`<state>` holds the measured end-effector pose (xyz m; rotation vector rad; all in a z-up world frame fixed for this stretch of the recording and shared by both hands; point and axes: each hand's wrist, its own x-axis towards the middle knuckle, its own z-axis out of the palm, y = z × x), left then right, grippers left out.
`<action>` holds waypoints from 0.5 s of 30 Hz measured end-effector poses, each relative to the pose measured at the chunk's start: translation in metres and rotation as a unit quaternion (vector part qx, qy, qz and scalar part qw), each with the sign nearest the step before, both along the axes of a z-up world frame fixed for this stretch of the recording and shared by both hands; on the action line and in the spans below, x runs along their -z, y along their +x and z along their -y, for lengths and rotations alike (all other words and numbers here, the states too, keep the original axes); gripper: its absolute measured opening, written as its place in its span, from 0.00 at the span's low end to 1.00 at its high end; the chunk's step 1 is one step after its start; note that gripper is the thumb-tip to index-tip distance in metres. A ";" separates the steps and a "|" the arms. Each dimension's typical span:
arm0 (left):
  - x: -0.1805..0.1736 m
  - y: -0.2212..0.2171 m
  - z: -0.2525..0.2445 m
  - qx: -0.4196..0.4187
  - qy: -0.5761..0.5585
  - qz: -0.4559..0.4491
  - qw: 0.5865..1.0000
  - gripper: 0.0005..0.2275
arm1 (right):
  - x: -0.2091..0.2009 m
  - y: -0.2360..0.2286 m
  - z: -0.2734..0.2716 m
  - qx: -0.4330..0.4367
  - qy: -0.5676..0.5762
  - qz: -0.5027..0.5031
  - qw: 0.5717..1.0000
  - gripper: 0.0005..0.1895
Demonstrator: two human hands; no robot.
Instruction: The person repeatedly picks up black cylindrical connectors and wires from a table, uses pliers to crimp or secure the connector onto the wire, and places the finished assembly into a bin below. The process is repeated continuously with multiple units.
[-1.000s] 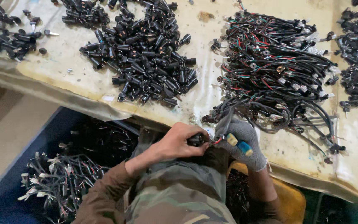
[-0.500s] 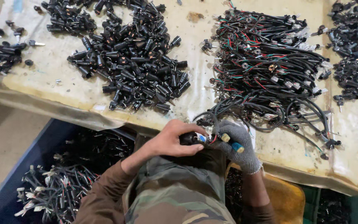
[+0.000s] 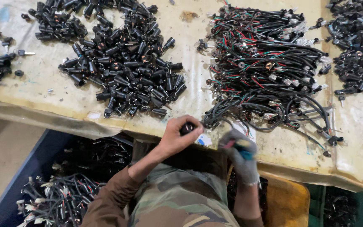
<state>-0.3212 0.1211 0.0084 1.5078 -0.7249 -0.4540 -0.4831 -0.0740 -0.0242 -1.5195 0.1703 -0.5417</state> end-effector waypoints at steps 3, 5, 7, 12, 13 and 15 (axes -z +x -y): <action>-0.003 0.005 0.043 -0.046 -0.073 0.048 0.995 0.08 | 0.012 -0.035 0.015 0.037 0.216 0.123 0.968 0.14; -0.006 0.004 0.087 0.100 -0.209 -0.012 0.973 0.10 | 0.012 -0.063 0.029 0.025 0.247 0.229 0.941 0.12; -0.007 -0.001 0.129 0.231 -0.133 0.043 0.963 0.13 | 0.006 -0.083 0.038 0.138 0.335 0.300 0.882 0.11; 0.021 -0.024 0.153 0.405 0.106 0.329 0.846 0.27 | -0.025 -0.099 0.024 0.181 0.279 0.318 0.888 0.12; 0.026 -0.024 0.142 0.440 0.080 0.266 0.854 0.27 | -0.034 -0.094 0.019 0.191 0.194 0.271 0.923 0.12; 0.031 -0.015 0.112 0.445 0.035 0.175 0.878 0.23 | -0.048 -0.078 0.008 0.222 0.018 0.186 0.957 0.14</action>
